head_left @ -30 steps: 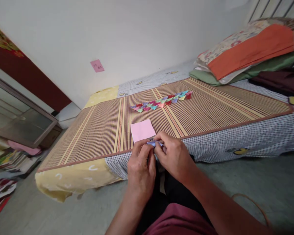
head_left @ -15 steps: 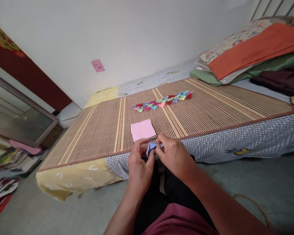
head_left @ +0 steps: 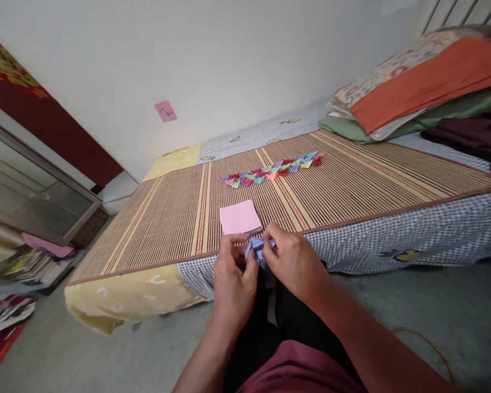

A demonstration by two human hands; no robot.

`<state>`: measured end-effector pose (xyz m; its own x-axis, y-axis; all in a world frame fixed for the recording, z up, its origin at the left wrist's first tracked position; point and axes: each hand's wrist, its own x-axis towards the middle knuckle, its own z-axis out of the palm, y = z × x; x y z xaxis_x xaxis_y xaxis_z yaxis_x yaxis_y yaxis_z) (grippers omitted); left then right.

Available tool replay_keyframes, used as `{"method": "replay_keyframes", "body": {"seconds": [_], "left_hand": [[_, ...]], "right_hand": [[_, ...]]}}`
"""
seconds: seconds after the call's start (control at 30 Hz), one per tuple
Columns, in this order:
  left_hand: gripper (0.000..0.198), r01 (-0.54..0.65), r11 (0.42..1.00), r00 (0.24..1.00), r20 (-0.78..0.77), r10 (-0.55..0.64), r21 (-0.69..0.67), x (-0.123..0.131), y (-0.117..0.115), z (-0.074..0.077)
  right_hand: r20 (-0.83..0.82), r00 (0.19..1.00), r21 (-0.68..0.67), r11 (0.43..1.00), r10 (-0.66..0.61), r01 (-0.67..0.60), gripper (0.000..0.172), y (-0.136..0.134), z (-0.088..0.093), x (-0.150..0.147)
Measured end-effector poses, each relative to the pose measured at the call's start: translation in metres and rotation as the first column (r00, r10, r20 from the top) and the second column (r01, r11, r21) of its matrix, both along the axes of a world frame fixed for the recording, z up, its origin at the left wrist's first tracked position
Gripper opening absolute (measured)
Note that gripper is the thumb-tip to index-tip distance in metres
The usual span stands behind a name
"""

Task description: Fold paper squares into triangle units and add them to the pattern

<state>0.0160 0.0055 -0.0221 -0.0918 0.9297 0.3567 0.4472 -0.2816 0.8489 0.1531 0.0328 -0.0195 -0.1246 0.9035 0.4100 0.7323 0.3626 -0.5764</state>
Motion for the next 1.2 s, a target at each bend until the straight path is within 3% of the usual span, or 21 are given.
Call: {"method": "replay_keyframes", "body": {"seconds": [0.27, 0.4, 0.57, 0.8, 0.97, 1.2], "left_hand": [[0.013, 0.090, 0.991, 0.964, 0.259, -0.061, -0.103, 0.001, 0.002, -0.003], [0.011, 0.091, 0.992, 0.947, 0.315, -0.060, -0.087, 0.002, 0.002, -0.002], [0.007, 0.131, 0.988, 0.936, 0.339, -0.097, -0.081, 0.002, 0.002, 0.000], [0.004, 0.085, 0.995, 0.941, 0.334, -0.060, -0.059, 0.001, 0.002, 0.004], [0.004, 0.063, 0.994, 0.950, 0.311, -0.031, -0.093, -0.001, 0.001, 0.005], [0.006, 0.132, 0.984, 0.915, 0.396, -0.074, -0.120, -0.005, 0.002, 0.003]], "right_hand": [[0.075, 0.997, -0.019, 1.000, 0.006, -0.005, 0.010, -0.003, -0.002, 0.000], [0.012, 1.000, 0.114, 0.993, 0.026, -0.027, 0.015, -0.002, -0.003, 0.000], [-0.013, 0.981, 0.249, 0.950, 0.196, -0.186, 0.026, -0.001, 0.002, -0.001], [0.029, 0.981, 0.139, 0.971, 0.191, -0.193, 0.016, -0.005, 0.008, 0.000], [0.012, 0.980, 0.142, 0.969, 0.200, -0.200, 0.018, -0.006, 0.009, 0.000], [0.030, 0.967, 0.112, 0.960, 0.254, -0.256, 0.023, -0.009, 0.011, 0.000]]}}
